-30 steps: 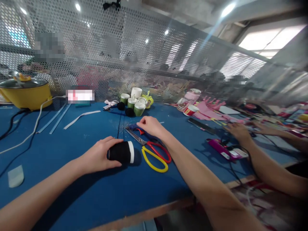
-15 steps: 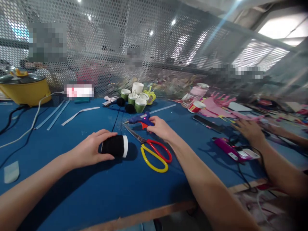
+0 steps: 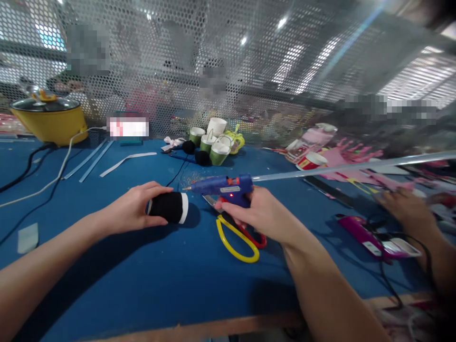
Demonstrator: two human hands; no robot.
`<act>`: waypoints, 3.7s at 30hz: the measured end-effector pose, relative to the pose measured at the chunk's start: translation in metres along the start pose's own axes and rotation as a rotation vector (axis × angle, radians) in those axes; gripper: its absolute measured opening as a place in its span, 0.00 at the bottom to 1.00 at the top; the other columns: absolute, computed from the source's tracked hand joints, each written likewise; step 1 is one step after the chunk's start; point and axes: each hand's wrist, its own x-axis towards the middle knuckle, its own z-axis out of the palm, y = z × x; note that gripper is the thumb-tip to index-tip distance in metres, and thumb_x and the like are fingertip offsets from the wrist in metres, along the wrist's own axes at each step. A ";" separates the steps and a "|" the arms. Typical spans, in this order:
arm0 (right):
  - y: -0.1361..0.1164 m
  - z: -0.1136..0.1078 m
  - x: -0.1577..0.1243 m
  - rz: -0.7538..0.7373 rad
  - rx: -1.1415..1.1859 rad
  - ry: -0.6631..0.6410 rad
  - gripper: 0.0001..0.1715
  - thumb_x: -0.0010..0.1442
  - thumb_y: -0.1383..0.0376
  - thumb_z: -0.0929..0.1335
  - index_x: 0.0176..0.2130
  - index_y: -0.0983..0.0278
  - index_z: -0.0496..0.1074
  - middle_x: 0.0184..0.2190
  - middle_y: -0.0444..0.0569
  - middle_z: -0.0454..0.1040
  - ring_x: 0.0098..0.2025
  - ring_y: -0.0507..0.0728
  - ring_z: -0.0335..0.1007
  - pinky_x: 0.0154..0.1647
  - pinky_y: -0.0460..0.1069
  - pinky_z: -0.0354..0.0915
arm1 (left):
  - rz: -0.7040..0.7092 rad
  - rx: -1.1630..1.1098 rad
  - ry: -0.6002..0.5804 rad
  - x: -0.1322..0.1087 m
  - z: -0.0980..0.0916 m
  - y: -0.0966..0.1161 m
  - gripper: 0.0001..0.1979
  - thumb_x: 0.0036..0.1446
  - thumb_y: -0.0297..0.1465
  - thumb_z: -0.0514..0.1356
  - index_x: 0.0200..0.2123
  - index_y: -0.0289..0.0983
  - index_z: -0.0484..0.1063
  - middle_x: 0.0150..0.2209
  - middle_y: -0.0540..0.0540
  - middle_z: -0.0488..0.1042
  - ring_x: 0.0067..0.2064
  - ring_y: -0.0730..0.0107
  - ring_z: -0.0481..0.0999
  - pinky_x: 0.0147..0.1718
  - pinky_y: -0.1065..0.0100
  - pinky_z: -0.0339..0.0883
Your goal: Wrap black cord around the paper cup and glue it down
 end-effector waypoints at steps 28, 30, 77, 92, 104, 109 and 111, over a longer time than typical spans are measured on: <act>0.002 0.008 -0.009 -0.296 -0.466 0.048 0.04 0.53 0.65 0.64 0.28 0.61 0.68 0.28 0.47 0.73 0.29 0.55 0.67 0.29 0.48 0.60 | -0.038 0.033 -0.002 0.002 -0.001 -0.001 0.28 0.49 0.38 0.61 0.53 0.36 0.62 0.43 0.42 0.69 0.42 0.61 0.71 0.39 0.63 0.65; 0.001 0.008 -0.009 -0.331 -0.480 0.059 0.05 0.53 0.66 0.63 0.27 0.62 0.67 0.26 0.46 0.72 0.28 0.54 0.67 0.29 0.47 0.60 | -0.028 0.037 -0.009 0.002 -0.001 -0.002 0.28 0.49 0.38 0.61 0.53 0.36 0.62 0.43 0.41 0.69 0.42 0.61 0.71 0.39 0.64 0.65; 0.004 0.008 -0.003 -0.193 -0.464 0.029 0.18 0.57 0.62 0.61 0.18 0.62 0.59 0.12 0.39 0.54 0.16 0.49 0.52 0.17 0.46 0.50 | 0.026 0.232 -0.088 0.000 -0.003 0.007 0.30 0.46 0.29 0.63 0.54 0.40 0.59 0.53 0.39 0.65 0.52 0.54 0.66 0.46 0.56 0.59; 0.003 0.007 0.000 -0.211 -0.465 0.056 0.18 0.57 0.61 0.62 0.18 0.63 0.62 0.16 0.41 0.62 0.20 0.51 0.59 0.23 0.46 0.56 | 0.034 0.220 -0.082 0.000 -0.004 0.009 0.30 0.46 0.28 0.64 0.54 0.39 0.59 0.53 0.39 0.65 0.53 0.53 0.65 0.47 0.55 0.58; -0.002 0.007 -0.010 -0.182 -0.428 0.034 0.23 0.56 0.61 0.62 0.14 0.62 0.52 0.12 0.39 0.54 0.14 0.48 0.50 0.15 0.46 0.50 | 0.021 0.206 -0.081 0.000 -0.002 0.008 0.30 0.46 0.28 0.64 0.54 0.40 0.59 0.52 0.40 0.65 0.52 0.54 0.66 0.46 0.56 0.59; -0.003 0.008 -0.013 -0.201 -0.482 0.046 0.23 0.54 0.63 0.62 0.13 0.62 0.51 0.11 0.40 0.53 0.14 0.48 0.51 0.15 0.46 0.49 | 0.012 0.194 -0.075 0.000 -0.002 0.006 0.31 0.46 0.30 0.64 0.54 0.41 0.59 0.52 0.41 0.66 0.51 0.55 0.67 0.45 0.58 0.59; -0.003 0.008 -0.014 -0.187 -0.472 0.032 0.21 0.54 0.63 0.63 0.14 0.62 0.55 0.12 0.39 0.56 0.15 0.49 0.52 0.16 0.46 0.51 | 0.011 0.187 -0.076 0.000 -0.002 0.006 0.31 0.46 0.30 0.64 0.54 0.41 0.59 0.52 0.40 0.66 0.51 0.55 0.67 0.46 0.58 0.59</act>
